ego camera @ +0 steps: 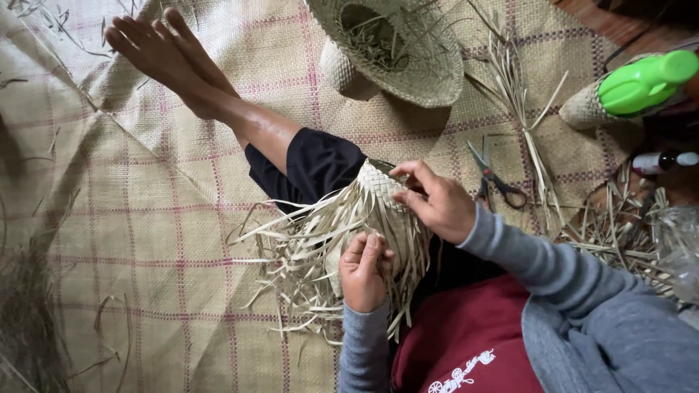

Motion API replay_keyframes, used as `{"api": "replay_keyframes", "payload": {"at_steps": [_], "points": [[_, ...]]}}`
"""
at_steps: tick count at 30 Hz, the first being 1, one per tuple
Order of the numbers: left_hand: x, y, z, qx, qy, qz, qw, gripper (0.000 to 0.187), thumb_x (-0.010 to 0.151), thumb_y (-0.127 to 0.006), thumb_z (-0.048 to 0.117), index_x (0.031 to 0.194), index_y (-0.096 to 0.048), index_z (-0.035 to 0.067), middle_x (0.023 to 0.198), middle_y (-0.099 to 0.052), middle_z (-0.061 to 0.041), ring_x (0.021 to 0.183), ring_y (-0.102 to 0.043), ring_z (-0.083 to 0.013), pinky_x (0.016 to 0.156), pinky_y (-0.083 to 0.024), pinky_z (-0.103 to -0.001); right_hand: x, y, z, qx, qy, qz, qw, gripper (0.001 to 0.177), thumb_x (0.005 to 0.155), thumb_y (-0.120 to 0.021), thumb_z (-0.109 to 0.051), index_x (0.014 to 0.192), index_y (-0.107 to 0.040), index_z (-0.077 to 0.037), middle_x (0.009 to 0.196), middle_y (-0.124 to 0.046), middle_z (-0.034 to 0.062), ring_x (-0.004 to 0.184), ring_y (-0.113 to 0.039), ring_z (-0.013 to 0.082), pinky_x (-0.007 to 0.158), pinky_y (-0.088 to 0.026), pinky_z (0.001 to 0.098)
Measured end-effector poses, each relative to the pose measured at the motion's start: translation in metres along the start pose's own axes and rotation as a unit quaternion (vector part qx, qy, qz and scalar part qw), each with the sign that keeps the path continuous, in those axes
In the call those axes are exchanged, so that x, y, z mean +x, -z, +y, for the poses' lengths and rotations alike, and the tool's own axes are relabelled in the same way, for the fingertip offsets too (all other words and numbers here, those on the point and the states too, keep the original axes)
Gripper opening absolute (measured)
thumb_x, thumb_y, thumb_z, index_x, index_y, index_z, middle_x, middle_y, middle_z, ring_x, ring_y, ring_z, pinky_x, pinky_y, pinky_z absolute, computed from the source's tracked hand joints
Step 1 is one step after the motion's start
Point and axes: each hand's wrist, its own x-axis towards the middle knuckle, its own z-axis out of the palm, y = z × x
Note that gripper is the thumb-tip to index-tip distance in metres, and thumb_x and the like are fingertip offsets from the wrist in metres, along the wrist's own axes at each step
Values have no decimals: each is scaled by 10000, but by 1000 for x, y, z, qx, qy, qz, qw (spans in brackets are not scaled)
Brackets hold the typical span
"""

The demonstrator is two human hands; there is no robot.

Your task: Weaving and trimming natural fibers to create a basket or hat

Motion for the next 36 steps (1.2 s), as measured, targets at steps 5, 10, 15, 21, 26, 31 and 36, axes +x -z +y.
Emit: {"api": "replay_keyframes", "payload": {"at_steps": [5,10,15,21,26,31,36], "points": [[0,-1,-1,-14,9,3,1000,181,1018,-679,218,931,-700,60,638,-683,-125,495,-635,-147,428,-428,-196,18,-10,23,201,-25,-66,977,418,987,-714,-191,1372,-555,-148,898,-790,91,852,-687,113,852,-590,319],[2,-4,-1,-17,14,-5,1000,199,1030,-666,224,940,-689,47,612,-643,-125,458,-577,-135,433,-404,-195,25,-16,44,265,-4,-105,959,568,905,-818,-141,1397,-536,-118,997,-797,98,958,-670,109,934,-566,322],[3,-6,-1,-30,11,10,999,201,1032,-663,223,941,-686,46,608,-631,-134,444,-567,-143,422,-407,-205,22,-19,64,277,21,-125,952,583,878,-826,-65,1402,-580,-130,1349,-625,25,1213,-573,137,1130,-452,420],[5,-6,-5,-58,3,23,998,174,1043,-652,208,973,-688,52,629,-631,-134,410,-549,-154,387,-408,-220,34,7,63,294,62,-230,926,738,889,-812,-108,1532,-452,-143,1159,-703,41,1049,-631,101,986,-535,332],[7,-12,-6,-41,-5,25,999,164,1036,-664,178,976,-703,30,642,-659,-145,401,-570,-168,368,-417,-218,31,7,68,258,90,-212,938,865,783,-913,-191,1524,-474,-121,1210,-671,64,1078,-632,138,983,-530,350],[-5,-26,14,10,-42,33,999,161,1018,-675,149,987,-730,1,669,-712,-154,423,-587,-147,374,-416,-216,7,11,35,32,261,21,965,591,734,-933,-388,1218,-747,-104,1191,-619,92,1110,-630,284,1014,-513,422],[-29,-42,25,128,-98,-10,987,153,1004,-670,70,1024,-783,-31,609,-665,-98,460,-571,-106,420,-451,-212,-25,14,-1,117,202,-23,972,326,786,-916,-272,1064,-829,-129,845,-654,26,725,-658,168,718,-564,307]]}}
